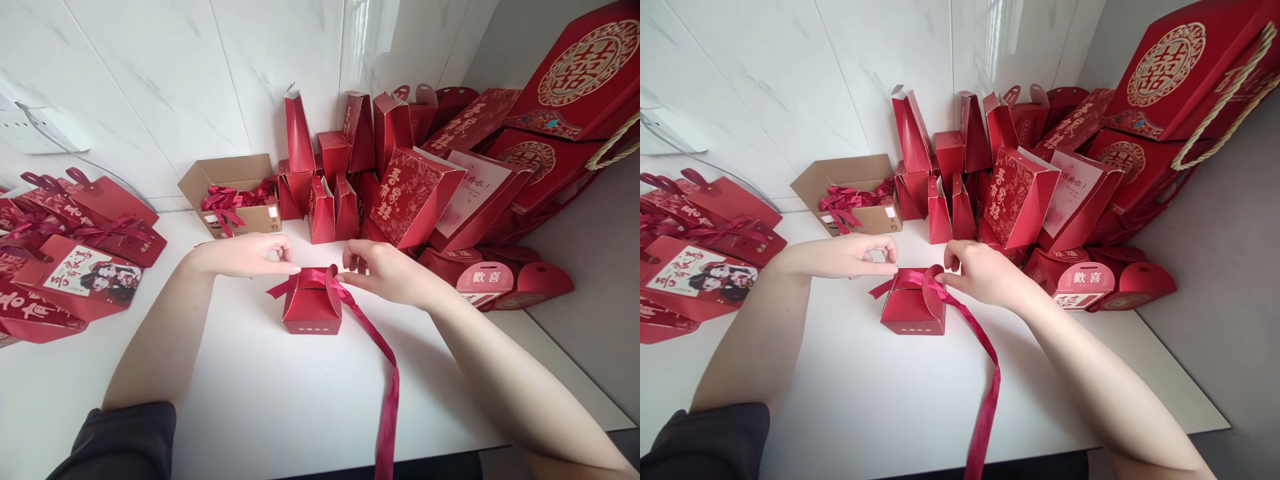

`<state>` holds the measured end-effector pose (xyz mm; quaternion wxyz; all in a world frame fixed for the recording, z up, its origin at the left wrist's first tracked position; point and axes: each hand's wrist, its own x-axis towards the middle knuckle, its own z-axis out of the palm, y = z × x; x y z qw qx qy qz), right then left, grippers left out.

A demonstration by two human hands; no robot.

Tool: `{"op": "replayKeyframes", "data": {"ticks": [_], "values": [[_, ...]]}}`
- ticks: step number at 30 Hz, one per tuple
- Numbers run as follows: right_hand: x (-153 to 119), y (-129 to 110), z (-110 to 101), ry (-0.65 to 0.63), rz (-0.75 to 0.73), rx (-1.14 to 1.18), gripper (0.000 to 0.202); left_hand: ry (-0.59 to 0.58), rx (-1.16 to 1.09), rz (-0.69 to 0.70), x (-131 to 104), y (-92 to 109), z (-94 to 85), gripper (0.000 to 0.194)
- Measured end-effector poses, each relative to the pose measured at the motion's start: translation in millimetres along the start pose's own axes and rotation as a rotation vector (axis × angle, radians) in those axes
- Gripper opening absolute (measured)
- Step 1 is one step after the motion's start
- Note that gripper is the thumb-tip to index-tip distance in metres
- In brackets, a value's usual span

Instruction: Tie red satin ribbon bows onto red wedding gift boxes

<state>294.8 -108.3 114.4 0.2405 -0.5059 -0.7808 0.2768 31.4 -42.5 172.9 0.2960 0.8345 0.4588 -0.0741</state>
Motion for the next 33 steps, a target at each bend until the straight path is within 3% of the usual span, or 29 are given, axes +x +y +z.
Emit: {"op": "replayKeyframes", "data": {"ticks": [6, 10, 12, 18, 23, 28, 33], "values": [[14, 24, 7, -0.429, 0.167, 0.341, 0.052, -0.218, -0.007, 0.061, 4, -2, -1.9, 0.038], [22, 34, 9, -0.797, 0.071, 0.591, 0.070, -0.289, -0.001, 0.151, 11, -2, 2.8, 0.032], [23, 38, 8, -0.913, 0.025, 0.682, 0.074, -0.319, -0.022, 0.217, 13, -2, 3.4, 0.027], [25, 57, 7, -0.785, 0.002, 0.777, 0.056, -0.386, -0.146, 0.323, 9, -6, -5.4, 0.023], [27, 61, 2, -0.711, -0.061, 0.749, 0.035, -0.358, -0.242, 0.307, -9, -16, -22.6, 0.023], [24, 55, -4, -0.549, -0.064, 0.761, 0.033, -0.111, -0.448, 0.351, -27, -33, -34.1, 0.030], [18, 51, -15, -0.442, -0.078, 0.787, 0.032, 0.146, -0.708, 0.583, -30, -31, -32.8, 0.040]]}}
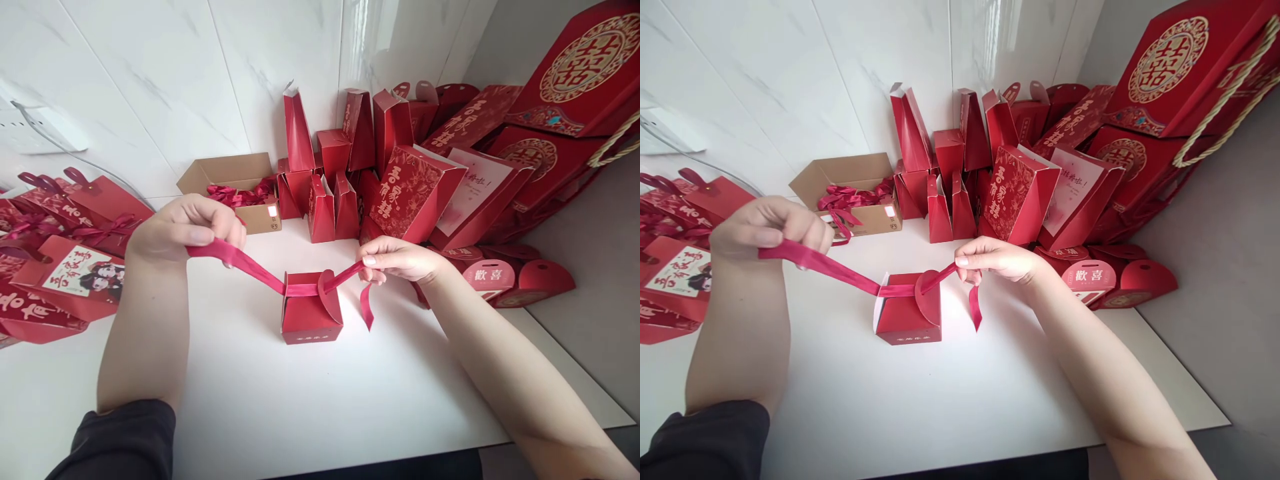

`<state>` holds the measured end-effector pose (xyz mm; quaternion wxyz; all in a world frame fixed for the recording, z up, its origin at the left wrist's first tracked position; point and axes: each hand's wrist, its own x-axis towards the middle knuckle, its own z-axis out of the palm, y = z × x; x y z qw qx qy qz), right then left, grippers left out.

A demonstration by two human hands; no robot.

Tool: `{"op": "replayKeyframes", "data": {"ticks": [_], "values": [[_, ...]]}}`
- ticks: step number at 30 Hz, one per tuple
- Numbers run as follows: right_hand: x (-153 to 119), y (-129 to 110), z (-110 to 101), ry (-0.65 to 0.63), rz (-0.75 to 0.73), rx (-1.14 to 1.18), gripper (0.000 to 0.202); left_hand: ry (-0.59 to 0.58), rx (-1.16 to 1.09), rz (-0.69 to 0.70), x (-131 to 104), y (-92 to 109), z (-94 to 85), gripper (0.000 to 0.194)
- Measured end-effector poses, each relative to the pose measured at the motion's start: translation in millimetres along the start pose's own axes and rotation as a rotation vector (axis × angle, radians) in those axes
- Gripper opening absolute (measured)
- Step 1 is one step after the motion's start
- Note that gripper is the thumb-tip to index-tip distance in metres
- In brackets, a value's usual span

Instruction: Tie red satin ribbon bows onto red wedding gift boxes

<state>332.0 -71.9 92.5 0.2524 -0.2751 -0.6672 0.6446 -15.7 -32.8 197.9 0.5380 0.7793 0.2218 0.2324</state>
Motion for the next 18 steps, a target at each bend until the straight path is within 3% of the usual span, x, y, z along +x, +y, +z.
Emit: {"op": "replayKeyframes", "data": {"ticks": [4, 10, 13, 18], "values": [[-8, -15, 3, 0.045, -0.001, -0.047, 0.035, 0.208, -0.171, 0.160, 4, 6, 6.5, 0.045], [-15, -34, 12, 0.203, -0.003, -0.022, 0.026, 0.379, -0.221, 0.039, 0, 17, 15.1, 0.031], [-22, -45, 16, 0.286, -0.070, 0.035, 0.033, 0.466, -0.248, 0.066, -1, 25, 21.1, 0.024], [-23, -74, 17, 0.355, -0.217, 0.028, 0.019, 0.520, -0.177, 0.157, 8, 48, 37.3, 0.025]]}}
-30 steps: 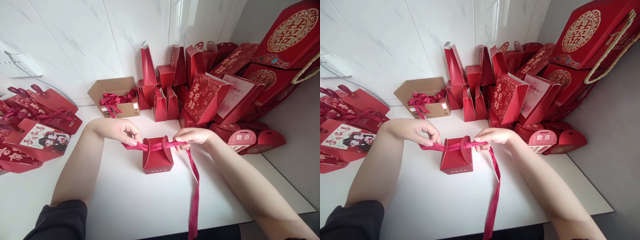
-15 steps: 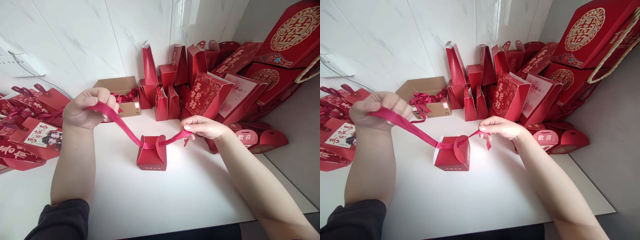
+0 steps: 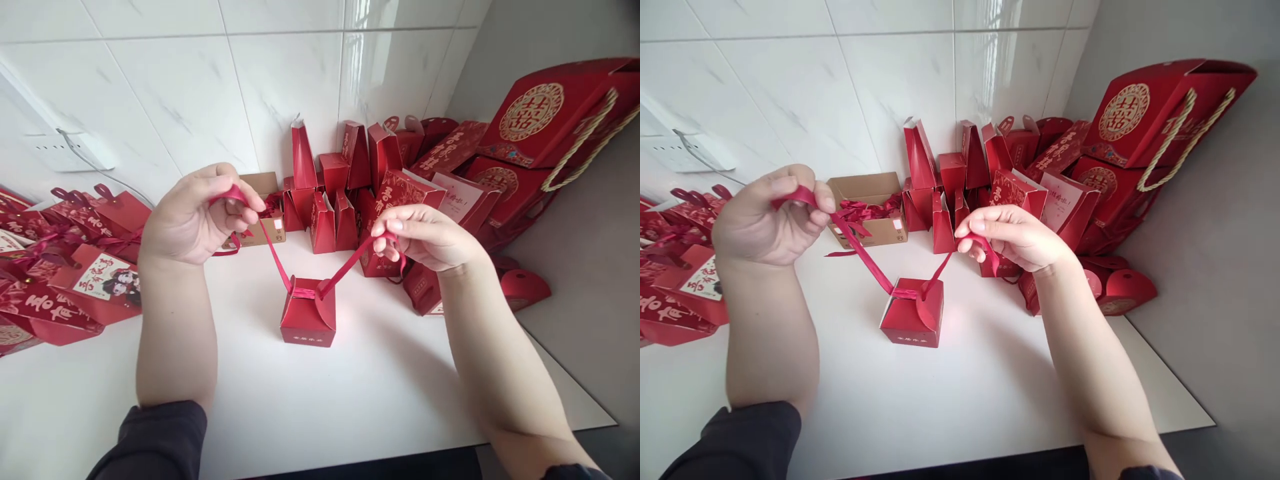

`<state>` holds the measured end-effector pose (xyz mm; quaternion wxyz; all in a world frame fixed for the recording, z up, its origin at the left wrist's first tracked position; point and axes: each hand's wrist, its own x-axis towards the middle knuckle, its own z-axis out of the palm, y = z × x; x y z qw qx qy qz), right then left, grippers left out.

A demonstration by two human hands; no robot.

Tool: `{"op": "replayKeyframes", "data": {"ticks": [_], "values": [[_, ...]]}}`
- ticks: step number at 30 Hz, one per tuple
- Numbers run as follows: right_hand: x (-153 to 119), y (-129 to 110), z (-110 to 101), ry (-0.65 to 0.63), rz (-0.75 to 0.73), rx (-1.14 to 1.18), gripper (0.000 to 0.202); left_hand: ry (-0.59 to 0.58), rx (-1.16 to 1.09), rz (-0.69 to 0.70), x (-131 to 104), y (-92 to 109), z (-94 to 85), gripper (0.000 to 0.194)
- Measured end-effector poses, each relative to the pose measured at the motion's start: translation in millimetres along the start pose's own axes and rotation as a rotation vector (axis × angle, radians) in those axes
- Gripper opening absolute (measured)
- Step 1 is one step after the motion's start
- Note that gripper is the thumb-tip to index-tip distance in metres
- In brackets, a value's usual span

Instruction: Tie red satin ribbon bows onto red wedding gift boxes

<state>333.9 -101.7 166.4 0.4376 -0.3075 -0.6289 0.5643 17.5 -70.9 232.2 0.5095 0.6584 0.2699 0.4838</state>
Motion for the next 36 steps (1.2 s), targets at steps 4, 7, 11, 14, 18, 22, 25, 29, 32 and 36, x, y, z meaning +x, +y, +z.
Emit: {"op": "replayKeyframes", "data": {"ticks": [4, 7, 11, 14, 18, 22, 25, 29, 32, 36], "values": [[14, -16, 11, 0.069, -0.149, 0.015, 0.018, -0.060, 0.041, 0.042, 2, 6, 22.1, 0.024], [22, -18, 22, 0.062, -0.217, 0.012, 0.023, -0.122, -0.012, 0.007, 4, -1, 33.1, 0.030], [24, -15, 31, 0.118, -0.263, 0.005, 0.026, -0.058, 0.009, 0.075, 9, -14, 39.9, 0.028], [24, -15, 35, 0.191, -0.328, -0.002, 0.020, -0.035, 0.024, 0.084, 13, -19, 43.4, 0.037], [27, -14, 40, 0.237, -0.499, 0.036, 0.017, -0.085, -0.038, 0.051, 17, -24, 53.0, 0.021], [33, -11, 46, 0.182, -0.518, 0.123, 0.020, -0.102, -0.115, 0.063, 21, -32, 68.4, 0.018], [35, -8, 50, 0.130, -0.474, 0.145, 0.023, -0.079, -0.200, 0.080, 23, -38, 78.2, 0.015], [36, -4, 53, -0.006, -0.395, 0.196, 0.026, -0.168, -0.312, 0.078, 24, -41, 85.0, 0.010], [37, -1, 55, -0.057, -0.362, 0.238, 0.024, -0.246, -0.358, 0.062, 24, -41, 86.2, 0.008], [37, 0, 55, -0.072, -0.343, 0.264, 0.023, -0.265, -0.356, 0.074, 24, -42, 86.4, 0.010]]}}
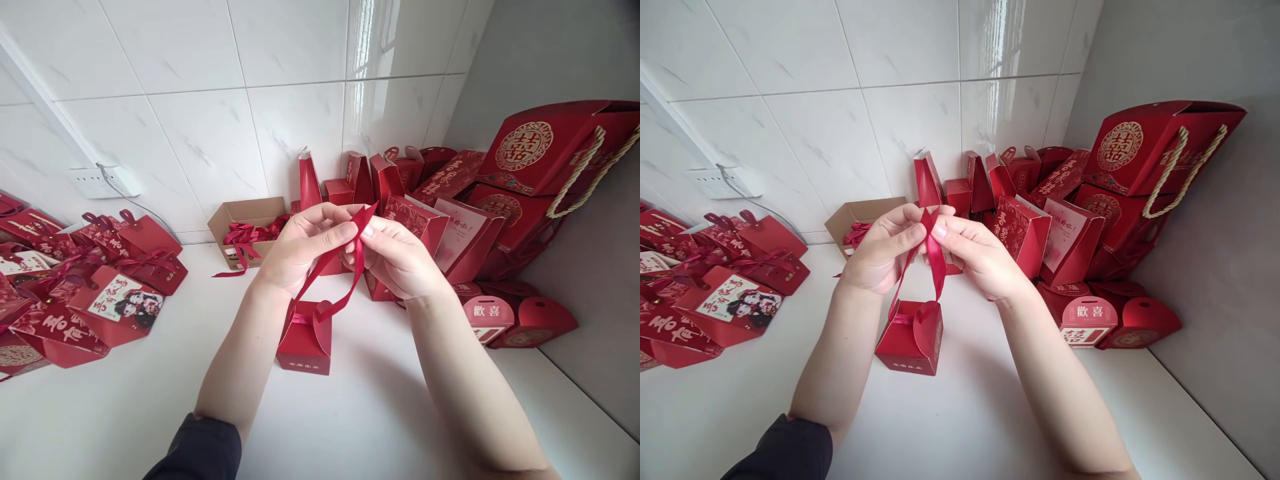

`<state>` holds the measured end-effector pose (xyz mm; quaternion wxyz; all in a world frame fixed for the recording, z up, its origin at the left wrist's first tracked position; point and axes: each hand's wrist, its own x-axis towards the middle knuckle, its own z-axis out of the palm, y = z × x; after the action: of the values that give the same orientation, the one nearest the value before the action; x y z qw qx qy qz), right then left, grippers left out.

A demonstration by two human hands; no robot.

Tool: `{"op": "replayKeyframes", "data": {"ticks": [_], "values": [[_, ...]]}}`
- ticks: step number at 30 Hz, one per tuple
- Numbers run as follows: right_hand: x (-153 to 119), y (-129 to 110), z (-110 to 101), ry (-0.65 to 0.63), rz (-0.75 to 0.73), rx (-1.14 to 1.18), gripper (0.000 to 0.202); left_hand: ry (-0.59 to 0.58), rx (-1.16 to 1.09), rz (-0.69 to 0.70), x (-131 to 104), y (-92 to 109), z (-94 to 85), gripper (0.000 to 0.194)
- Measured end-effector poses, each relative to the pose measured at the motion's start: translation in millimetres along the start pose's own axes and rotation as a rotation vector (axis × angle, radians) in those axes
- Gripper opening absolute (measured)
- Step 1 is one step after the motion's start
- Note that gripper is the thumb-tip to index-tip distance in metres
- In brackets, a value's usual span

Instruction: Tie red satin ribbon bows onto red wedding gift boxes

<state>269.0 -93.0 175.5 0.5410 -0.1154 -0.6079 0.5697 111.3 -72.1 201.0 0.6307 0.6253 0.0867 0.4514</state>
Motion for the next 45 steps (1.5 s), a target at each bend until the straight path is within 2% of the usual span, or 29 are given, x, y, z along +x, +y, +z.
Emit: {"op": "replayKeyframes", "data": {"ticks": [8, 11, 14, 17, 19, 25, 29, 32, 35, 37, 38, 41, 43, 45], "values": [[-5, -3, -3, 0.009, 0.040, -0.084, 0.024, 0.010, 0.139, -0.008, 1, 0, 4.1, 0.017], [-8, -6, -2, 0.027, 0.050, -0.187, 0.024, 0.051, 0.155, 0.007, 0, -1, 3.7, 0.019], [-10, -13, -1, 0.127, 0.023, -0.384, 0.024, 0.139, 0.206, 0.064, 0, -3, 3.3, 0.020], [-12, -19, 4, 0.285, -0.097, -0.581, 0.027, 0.240, 0.303, 0.164, 0, -4, 4.4, 0.015], [-14, -22, 10, 0.332, -0.145, -0.655, 0.029, 0.284, 0.364, 0.225, -1, -4, 5.7, 0.011], [-14, -20, 26, 0.430, -0.261, -0.703, 0.026, 0.289, 0.389, 0.295, -4, -2, 9.3, 0.008], [-5, -23, 30, 0.375, -0.250, -0.586, 0.028, 0.337, 0.309, 0.340, -7, 3, 10.3, 0.005], [8, -30, 32, 0.272, -0.186, -0.478, 0.029, 0.350, 0.197, 0.281, -9, 10, 8.8, 0.006], [22, -39, 30, 0.273, -0.247, -0.486, 0.022, 0.288, 0.199, 0.240, -8, 17, 0.8, 0.014], [27, -45, 27, 0.298, -0.328, -0.514, 0.017, 0.164, 0.277, 0.196, -7, 14, -9.6, 0.022], [28, -47, 26, 0.301, -0.347, -0.521, 0.016, 0.064, 0.330, 0.143, -7, 10, -15.9, 0.026], [22, -49, 24, 0.295, -0.318, -0.516, 0.015, -0.333, 0.552, -0.093, -10, -13, -34.0, 0.038], [15, -46, 23, 0.311, -0.271, -0.519, 0.016, -0.460, 0.615, -0.179, -17, -32, -41.2, 0.038], [7, -41, 20, 0.344, -0.237, -0.516, 0.016, -0.498, 0.630, -0.256, -25, -49, -42.8, 0.039]]}}
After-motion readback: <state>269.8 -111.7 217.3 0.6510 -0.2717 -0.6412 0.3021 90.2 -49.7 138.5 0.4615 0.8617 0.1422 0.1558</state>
